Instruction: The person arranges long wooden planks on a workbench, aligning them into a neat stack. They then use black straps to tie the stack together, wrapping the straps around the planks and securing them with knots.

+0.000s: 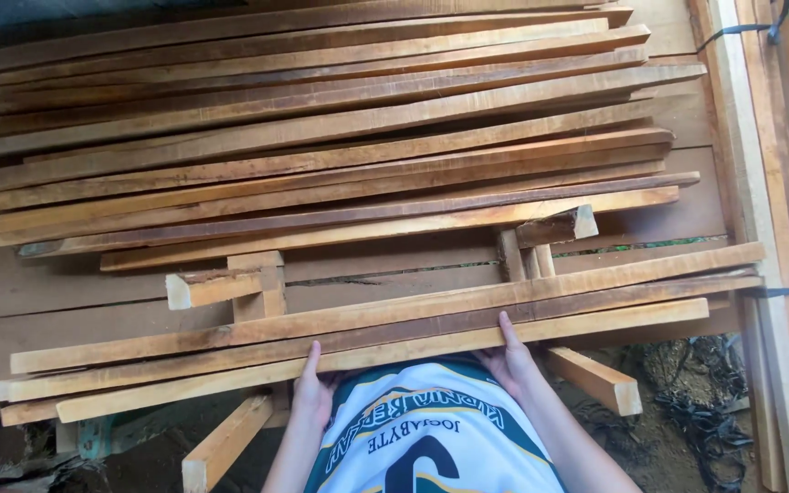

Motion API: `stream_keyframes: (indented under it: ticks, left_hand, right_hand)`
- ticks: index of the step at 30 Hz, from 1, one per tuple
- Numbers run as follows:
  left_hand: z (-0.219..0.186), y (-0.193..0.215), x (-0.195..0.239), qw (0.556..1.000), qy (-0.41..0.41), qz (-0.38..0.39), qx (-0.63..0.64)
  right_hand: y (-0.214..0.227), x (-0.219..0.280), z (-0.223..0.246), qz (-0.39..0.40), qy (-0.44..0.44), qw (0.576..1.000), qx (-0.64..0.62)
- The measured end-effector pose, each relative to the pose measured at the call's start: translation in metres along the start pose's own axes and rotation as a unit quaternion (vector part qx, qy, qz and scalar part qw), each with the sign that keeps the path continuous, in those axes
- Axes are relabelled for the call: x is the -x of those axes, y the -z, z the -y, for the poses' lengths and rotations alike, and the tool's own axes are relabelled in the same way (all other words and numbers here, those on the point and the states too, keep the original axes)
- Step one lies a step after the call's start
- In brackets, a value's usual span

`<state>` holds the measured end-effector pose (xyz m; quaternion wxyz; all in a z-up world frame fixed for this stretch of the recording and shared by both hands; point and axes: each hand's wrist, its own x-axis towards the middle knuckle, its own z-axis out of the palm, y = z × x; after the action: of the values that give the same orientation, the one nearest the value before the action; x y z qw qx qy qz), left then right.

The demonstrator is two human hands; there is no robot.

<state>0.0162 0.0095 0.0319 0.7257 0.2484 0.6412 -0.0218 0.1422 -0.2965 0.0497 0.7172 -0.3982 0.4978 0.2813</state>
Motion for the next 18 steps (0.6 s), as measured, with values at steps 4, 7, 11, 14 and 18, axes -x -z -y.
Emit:
stream_keyframes:
  ticks: [4, 7, 11, 14, 18]
  left_hand:
    - [-0.029, -0.009, -0.037, 1.0, -0.002, 0.003, -0.012]
    - [-0.047, -0.024, -0.037, 1.0, -0.006, -0.002, 0.0]
    - [-0.061, -0.038, -0.031, 1.0, 0.017, 0.007, 0.0]
    - [-0.061, -0.038, -0.014, 1.0, 0.02, 0.009, -0.008]
    - [-0.058, -0.034, -0.006, 0.991, -0.017, 0.024, -0.132]
  right_hand:
    - [-0.02, -0.024, -0.001, 0.009, 0.008, 1.0, -0.008]
    - [-0.012, -0.054, -0.011, 0.07, 0.011, 0.997, -0.017]
    - [-0.02, -0.066, -0.006, 0.074, 0.018, 0.997, -0.025]
    - [-0.016, -0.07, -0.013, 0.061, 0.022, 0.998, -0.011]
    - [-0.031, -0.046, -0.002, 0.051, 0.019, 0.995, 0.089]
